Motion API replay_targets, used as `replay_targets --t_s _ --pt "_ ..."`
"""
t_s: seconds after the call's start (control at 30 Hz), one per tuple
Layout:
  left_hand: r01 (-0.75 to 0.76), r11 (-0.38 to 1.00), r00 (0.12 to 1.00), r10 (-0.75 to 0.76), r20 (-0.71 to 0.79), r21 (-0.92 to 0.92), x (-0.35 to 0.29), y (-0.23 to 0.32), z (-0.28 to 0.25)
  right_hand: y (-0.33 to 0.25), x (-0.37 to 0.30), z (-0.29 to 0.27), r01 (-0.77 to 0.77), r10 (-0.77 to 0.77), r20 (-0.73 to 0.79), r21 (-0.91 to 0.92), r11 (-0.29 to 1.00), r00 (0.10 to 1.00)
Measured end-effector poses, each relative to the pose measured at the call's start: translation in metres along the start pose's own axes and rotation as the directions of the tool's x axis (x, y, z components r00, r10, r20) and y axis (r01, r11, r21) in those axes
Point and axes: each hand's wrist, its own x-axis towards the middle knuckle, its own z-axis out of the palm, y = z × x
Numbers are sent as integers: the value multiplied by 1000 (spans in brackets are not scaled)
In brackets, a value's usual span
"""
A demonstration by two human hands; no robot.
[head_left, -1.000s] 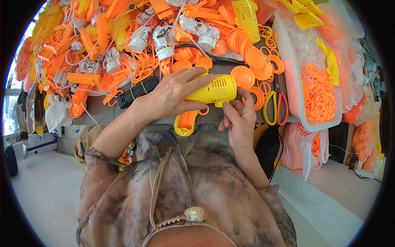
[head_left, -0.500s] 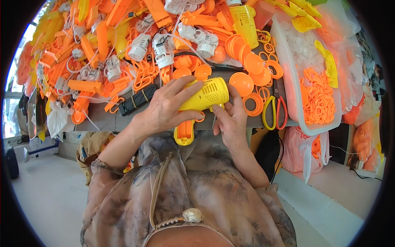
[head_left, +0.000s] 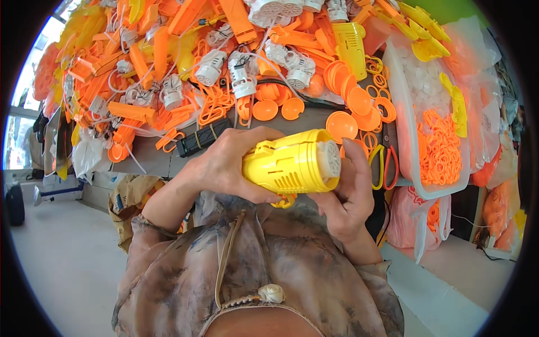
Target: Assembling various plastic components of toy bubble guns at a workbench.
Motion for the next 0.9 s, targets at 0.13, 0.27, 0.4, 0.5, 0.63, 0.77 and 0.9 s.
replay_targets --t_s 0.13,0.27,0.4,0.5,0.63,0.77,0.9 --pt "-70 994 995 75 -62 88 -9 8 5 5 -6 -4 75 -73 53 -39 996 996" --pt "-174 977 977 187 -101 119 -16 7 6 -9 -1 -9 68 -58 141 -68 995 988" --pt "-293 924 927 338 -164 247 -24 8 8 -25 13 -18 18 84 335 -291 957 938" --pt "-388 858 861 468 -201 335 -24 8 8 -33 28 -22 369 -224 389 -352 860 894" --pt "-383 842 851 481 -209 381 -27 5 11 -35 36 -19 489 -321 407 -426 761 855" --pt "-406 814 827 521 -212 416 -25 2 15 -33 37 -8 515 -321 487 -339 787 812" --pt "-377 798 811 529 -248 470 -24 -1 19 -28 37 1 468 -305 460 -296 833 834"
